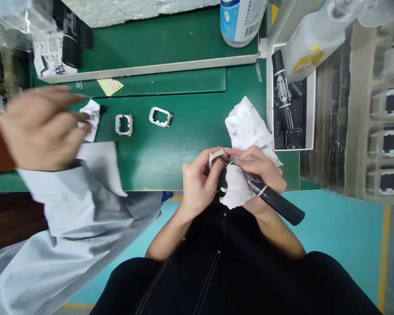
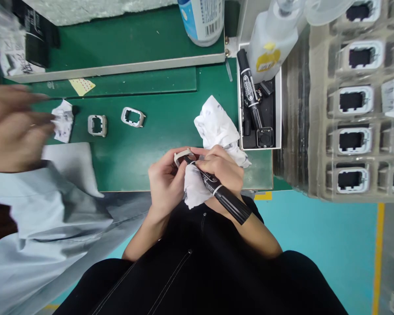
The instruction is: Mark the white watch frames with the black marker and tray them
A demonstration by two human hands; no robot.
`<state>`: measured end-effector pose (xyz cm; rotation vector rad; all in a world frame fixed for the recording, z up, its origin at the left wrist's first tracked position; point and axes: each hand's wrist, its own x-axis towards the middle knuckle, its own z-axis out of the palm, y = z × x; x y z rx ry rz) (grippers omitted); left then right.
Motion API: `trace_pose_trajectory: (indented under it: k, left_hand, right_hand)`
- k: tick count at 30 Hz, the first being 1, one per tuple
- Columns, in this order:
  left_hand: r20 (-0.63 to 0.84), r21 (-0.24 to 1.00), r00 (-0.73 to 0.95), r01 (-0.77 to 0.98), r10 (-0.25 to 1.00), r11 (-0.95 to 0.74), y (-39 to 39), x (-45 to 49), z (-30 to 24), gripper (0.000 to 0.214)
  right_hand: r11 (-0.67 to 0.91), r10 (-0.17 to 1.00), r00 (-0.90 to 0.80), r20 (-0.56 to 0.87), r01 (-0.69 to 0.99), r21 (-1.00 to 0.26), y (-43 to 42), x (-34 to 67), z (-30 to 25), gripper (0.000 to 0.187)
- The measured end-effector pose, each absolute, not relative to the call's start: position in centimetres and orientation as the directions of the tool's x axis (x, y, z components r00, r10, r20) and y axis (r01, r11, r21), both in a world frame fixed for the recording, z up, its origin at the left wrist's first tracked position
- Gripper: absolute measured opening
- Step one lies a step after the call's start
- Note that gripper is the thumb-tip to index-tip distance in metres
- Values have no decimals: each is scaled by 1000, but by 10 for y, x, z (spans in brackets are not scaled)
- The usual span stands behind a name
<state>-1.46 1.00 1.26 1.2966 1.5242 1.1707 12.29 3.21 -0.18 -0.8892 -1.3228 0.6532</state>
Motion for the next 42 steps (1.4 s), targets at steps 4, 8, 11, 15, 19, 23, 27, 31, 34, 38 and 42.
trace_pose_trajectory:
  k: [4, 8, 11, 15, 19, 23, 27, 31, 34, 38, 42]
  left_hand:
    - [26, 964, -149, 264, 988, 15, 10, -14, 11, 18]
    - [44, 964, -147, 265, 988, -4, 10, -14, 12, 15]
    - [54, 960, -151, 281, 987, -9, 9, -13, 12, 16]
    - [69, 954, -151, 298, 986, -21, 7, -12, 12, 18]
    - [57, 959, -154, 285, 986, -11, 7, -11, 12, 19]
    - [35, 957, -168, 289, 985, 15, 8, -10, 13, 22]
    - [31, 945, -178, 324, 984, 29, 6, -10, 12, 19]
    - [48, 943, -179, 331, 983, 14, 4, -11, 10, 19]
    - [46, 944, -181, 329, 982, 17, 4, -11, 9, 23]
    - [48, 947, -167, 322, 985, 8, 5, -12, 9, 22]
    - [28, 936, -157, 350, 987, 29, 5, -13, 10, 25]
  right_hand:
    - [533, 832, 146, 536, 63, -844, 33, 123, -1, 11]
    - [554, 820, 113, 562, 91, -827, 36, 127, 3, 18]
    - [572, 810, 45, 584, 152, -806, 37, 131, 3, 24]
    - [612, 778, -10, 629, 238, -754, 33, 133, -3, 25]
    - [588, 793, 6, 609, 252, -768, 30, 133, -6, 27]
    - [609, 780, -13, 626, 250, -753, 31, 134, -5, 24]
    - [628, 761, -32, 647, 285, -724, 33, 134, -2, 20]
    - [661, 729, -47, 682, 306, -685, 34, 135, -1, 19]
    - [636, 750, -18, 661, 291, -715, 31, 133, 0, 21]
    - [563, 798, 40, 601, 304, -769, 25, 128, 2, 22]
    - [574, 793, 22, 609, 305, -759, 22, 127, 2, 21]
